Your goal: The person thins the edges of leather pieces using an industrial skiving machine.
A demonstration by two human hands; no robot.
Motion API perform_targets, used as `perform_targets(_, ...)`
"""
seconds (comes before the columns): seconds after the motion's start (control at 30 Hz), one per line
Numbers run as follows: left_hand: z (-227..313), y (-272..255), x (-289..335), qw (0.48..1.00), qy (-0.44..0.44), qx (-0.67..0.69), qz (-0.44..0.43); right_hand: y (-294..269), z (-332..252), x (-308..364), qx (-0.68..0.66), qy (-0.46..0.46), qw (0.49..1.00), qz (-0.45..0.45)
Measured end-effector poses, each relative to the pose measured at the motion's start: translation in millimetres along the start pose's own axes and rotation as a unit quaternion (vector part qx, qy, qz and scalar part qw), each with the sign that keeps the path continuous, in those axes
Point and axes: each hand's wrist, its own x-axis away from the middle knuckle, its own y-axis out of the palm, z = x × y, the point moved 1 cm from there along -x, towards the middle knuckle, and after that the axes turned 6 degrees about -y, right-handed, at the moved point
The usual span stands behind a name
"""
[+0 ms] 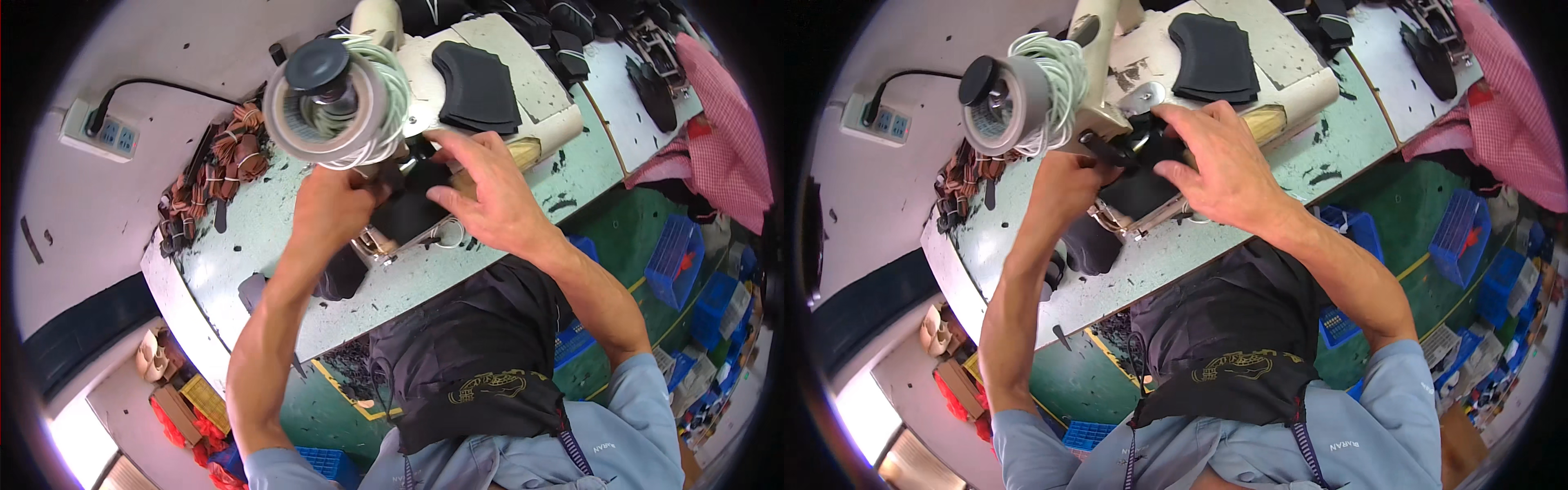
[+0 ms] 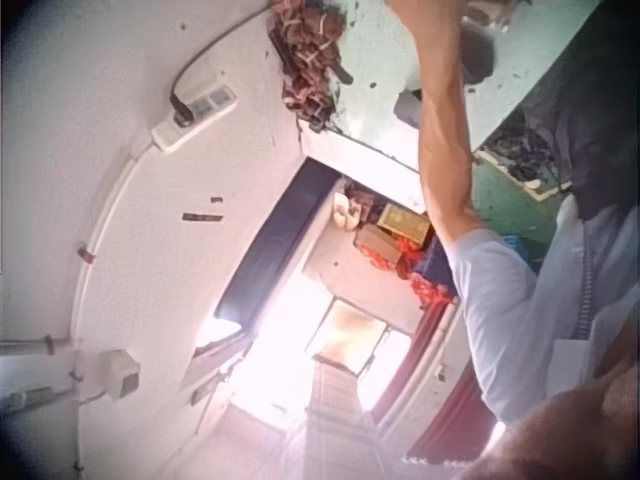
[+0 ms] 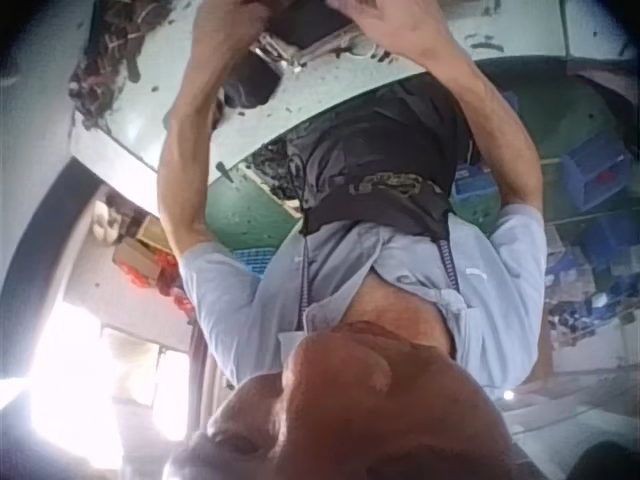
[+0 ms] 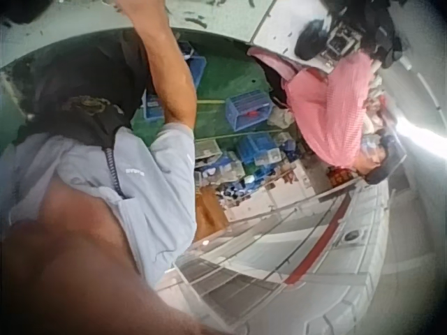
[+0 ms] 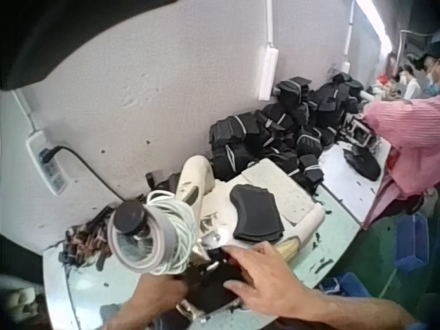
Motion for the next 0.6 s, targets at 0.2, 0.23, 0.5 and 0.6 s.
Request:
perform_targets(0.2, -43, 3, 38, 0.983, -0.123, 0.129, 0.052, -49, -1, -14, 0.051, -0.145, 0.977, 0.150)
perform_targets(0.23, -51, 4, 47, 0.977, -0.139, 0.145, 0.067, -59, 1, -13, 0.088, -0.205, 0.954, 0.199)
perform_targets(0.5, -150, 41, 110, 0.952, -0.194, -0.040, 0.232, -17, -6, 24, 0.099, -0.143, 0.977, 0.123)
perform_targets(0.6, -174, 67, 116, 0.945, -0.137, -0.116, 0.273, 36, -38, 60, -0.180, 0.023, 0.978, -0.102)
